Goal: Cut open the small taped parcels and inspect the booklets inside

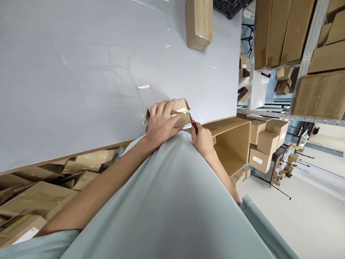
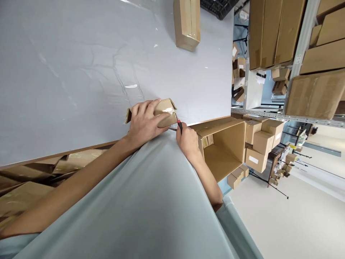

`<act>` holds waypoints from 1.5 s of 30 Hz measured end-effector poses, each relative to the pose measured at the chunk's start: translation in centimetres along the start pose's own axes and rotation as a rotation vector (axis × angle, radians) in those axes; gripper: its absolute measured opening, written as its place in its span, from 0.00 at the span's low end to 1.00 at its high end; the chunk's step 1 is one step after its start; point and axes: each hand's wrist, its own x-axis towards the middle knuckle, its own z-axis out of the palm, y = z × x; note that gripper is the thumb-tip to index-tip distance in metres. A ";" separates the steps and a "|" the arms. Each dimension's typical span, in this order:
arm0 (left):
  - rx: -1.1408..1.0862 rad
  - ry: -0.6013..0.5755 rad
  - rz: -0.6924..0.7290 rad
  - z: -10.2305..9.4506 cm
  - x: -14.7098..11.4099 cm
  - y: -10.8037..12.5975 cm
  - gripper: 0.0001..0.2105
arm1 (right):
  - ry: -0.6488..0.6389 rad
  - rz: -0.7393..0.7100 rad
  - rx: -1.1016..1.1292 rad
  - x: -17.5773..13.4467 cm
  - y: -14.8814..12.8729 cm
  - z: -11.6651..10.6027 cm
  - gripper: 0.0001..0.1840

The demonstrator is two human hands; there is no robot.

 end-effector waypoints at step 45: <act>0.168 -0.149 -0.096 -3.6 -1.5 -0.3 0.66 | 0.088 0.266 0.205 15.0 7.7 8.9 0.18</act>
